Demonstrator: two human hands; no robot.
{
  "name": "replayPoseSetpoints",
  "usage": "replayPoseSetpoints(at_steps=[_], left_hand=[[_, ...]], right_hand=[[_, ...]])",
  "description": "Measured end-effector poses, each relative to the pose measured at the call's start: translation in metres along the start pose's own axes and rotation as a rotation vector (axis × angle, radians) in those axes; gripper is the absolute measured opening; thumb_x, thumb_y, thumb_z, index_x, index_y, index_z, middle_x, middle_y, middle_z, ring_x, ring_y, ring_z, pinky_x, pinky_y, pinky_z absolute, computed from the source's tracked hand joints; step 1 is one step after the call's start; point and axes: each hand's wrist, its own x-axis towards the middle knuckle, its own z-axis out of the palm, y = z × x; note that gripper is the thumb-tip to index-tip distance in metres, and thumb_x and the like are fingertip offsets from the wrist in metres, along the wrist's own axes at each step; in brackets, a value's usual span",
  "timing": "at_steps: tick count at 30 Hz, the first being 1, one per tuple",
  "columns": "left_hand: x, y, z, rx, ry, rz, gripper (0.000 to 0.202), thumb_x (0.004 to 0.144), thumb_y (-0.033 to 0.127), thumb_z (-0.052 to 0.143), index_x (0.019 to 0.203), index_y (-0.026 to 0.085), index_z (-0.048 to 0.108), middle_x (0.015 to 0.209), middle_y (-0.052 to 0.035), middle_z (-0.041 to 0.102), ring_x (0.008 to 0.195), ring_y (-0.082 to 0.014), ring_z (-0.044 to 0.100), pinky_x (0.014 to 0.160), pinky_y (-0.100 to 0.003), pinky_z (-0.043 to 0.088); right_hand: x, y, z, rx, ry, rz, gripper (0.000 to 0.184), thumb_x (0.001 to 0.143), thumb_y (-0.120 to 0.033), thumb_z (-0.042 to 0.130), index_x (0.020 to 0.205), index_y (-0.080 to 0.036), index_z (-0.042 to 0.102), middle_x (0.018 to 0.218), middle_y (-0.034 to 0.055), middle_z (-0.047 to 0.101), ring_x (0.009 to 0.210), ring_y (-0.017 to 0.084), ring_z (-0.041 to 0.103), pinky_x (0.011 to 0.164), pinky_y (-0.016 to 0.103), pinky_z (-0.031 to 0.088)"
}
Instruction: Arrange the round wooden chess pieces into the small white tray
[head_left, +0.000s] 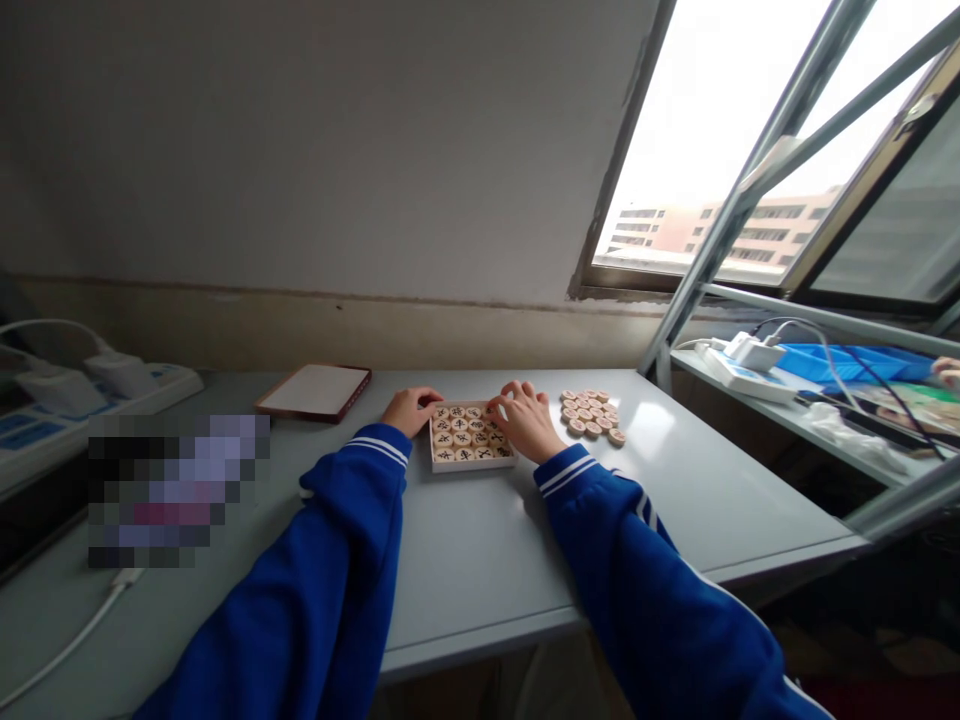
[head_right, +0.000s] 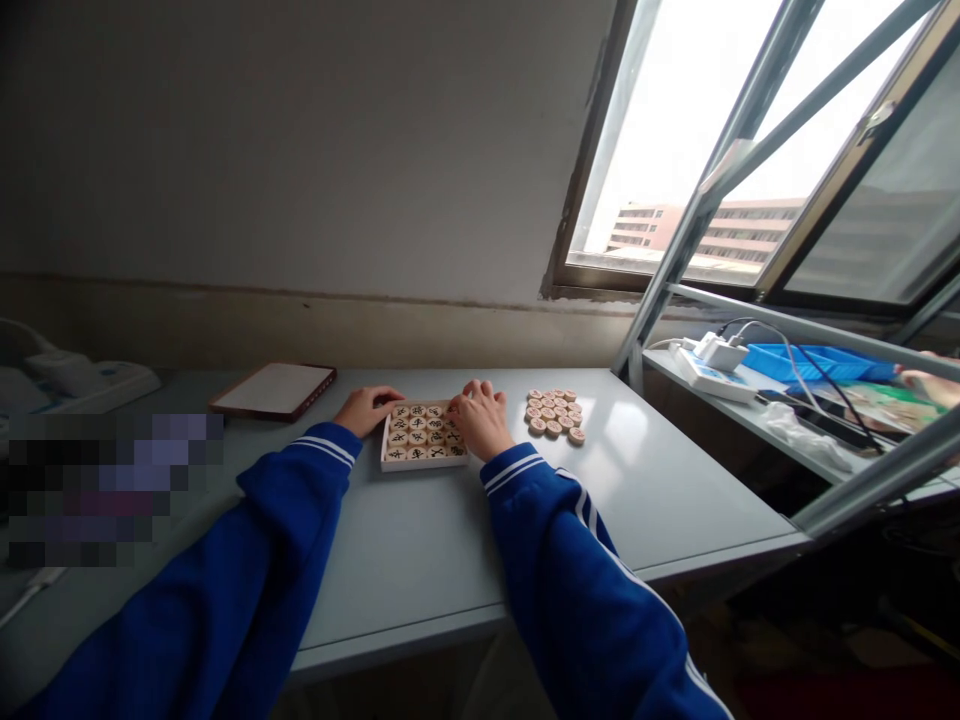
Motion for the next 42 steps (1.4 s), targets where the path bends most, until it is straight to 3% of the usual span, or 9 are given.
replayPoseSetpoints(at_steps=[4, 10, 15, 20, 26, 35, 38, 42], left_hand=[[-0.001, 0.001, 0.0, -0.008, 0.014, -0.008, 0.021, 0.067, 0.01, 0.05, 0.079, 0.015, 0.066, 0.082, -0.0041, 0.068, 0.077, -0.0155, 0.06, 0.076, -0.025, 0.045], [-0.002, 0.001, 0.002, 0.005, 0.019, -0.019, 0.022, 0.068, 0.008, 0.049, 0.08, 0.015, 0.066, 0.082, -0.0034, 0.068, 0.077, -0.0142, 0.06, 0.076, -0.023, 0.045], [-0.002, 0.001, 0.002, -0.004, 0.023, -0.015, 0.021, 0.068, 0.007, 0.05, 0.078, 0.015, 0.066, 0.08, -0.0032, 0.068, 0.076, -0.0139, 0.06, 0.075, -0.023, 0.046], [-0.002, 0.001, 0.002, -0.011, 0.019, -0.022, 0.021, 0.068, 0.007, 0.05, 0.078, 0.015, 0.066, 0.081, -0.0029, 0.068, 0.075, -0.0138, 0.06, 0.076, -0.024, 0.046], [-0.001, 0.001, 0.002, -0.016, -0.004, -0.026, 0.022, 0.069, 0.006, 0.049, 0.081, 0.013, 0.066, 0.084, -0.0041, 0.068, 0.076, -0.0139, 0.06, 0.077, -0.024, 0.046], [-0.003, 0.006, 0.0, -0.027, -0.003, -0.037, 0.021, 0.07, 0.006, 0.049, 0.08, 0.013, 0.066, 0.083, -0.0048, 0.068, 0.078, -0.0146, 0.061, 0.075, -0.024, 0.046], [-0.003, 0.006, 0.0, -0.032, 0.0, -0.036, 0.02, 0.07, 0.006, 0.05, 0.08, 0.013, 0.066, 0.083, -0.0055, 0.068, 0.077, -0.0148, 0.061, 0.075, -0.024, 0.046], [-0.003, 0.005, 0.0, -0.033, 0.007, -0.035, 0.021, 0.069, 0.006, 0.049, 0.08, 0.012, 0.066, 0.083, -0.0055, 0.068, 0.076, -0.0144, 0.061, 0.075, -0.024, 0.046]], right_hand=[[0.001, -0.002, -0.002, 0.018, -0.016, 0.015, 0.019, 0.082, -0.032, 0.05, 0.094, -0.022, 0.06, 0.107, 0.0071, 0.05, 0.099, 0.023, 0.038, 0.074, 0.034, 0.027], [0.001, -0.002, -0.004, 0.102, -0.037, -0.048, 0.016, 0.084, -0.023, 0.045, 0.083, -0.022, 0.061, 0.095, 0.0041, 0.058, 0.089, 0.019, 0.043, 0.071, 0.032, 0.023], [-0.001, -0.004, -0.003, 0.006, 0.01, -0.045, 0.018, 0.084, -0.029, 0.046, 0.092, -0.021, 0.06, 0.098, 0.0066, 0.057, 0.092, 0.021, 0.041, 0.071, 0.034, 0.023], [-0.002, -0.007, -0.002, -0.107, 0.021, -0.065, 0.02, 0.084, -0.026, 0.044, 0.088, -0.018, 0.062, 0.105, 0.0114, 0.05, 0.097, 0.025, 0.037, 0.072, 0.037, 0.024], [0.004, 0.001, 0.001, 0.048, -0.003, 0.044, 0.015, 0.08, -0.028, 0.051, 0.09, -0.021, 0.059, 0.104, 0.0081, 0.051, 0.096, 0.024, 0.039, 0.07, 0.034, 0.027], [0.003, 0.003, 0.0, 0.254, 0.016, -0.003, 0.007, 0.079, -0.021, 0.05, 0.086, -0.02, 0.052, 0.089, 0.0017, 0.062, 0.085, 0.018, 0.05, 0.071, 0.031, 0.026], [0.012, 0.015, 0.001, 0.34, 0.07, 0.1, 0.017, 0.08, -0.03, 0.049, 0.095, -0.023, 0.051, 0.09, -0.0006, 0.063, 0.08, 0.016, 0.052, 0.071, 0.031, 0.027], [0.019, 0.038, 0.004, 0.311, -0.031, 0.247, 0.02, 0.082, -0.036, 0.045, 0.087, -0.022, 0.057, 0.092, 0.002, 0.062, 0.085, 0.019, 0.051, 0.069, 0.031, 0.029]])
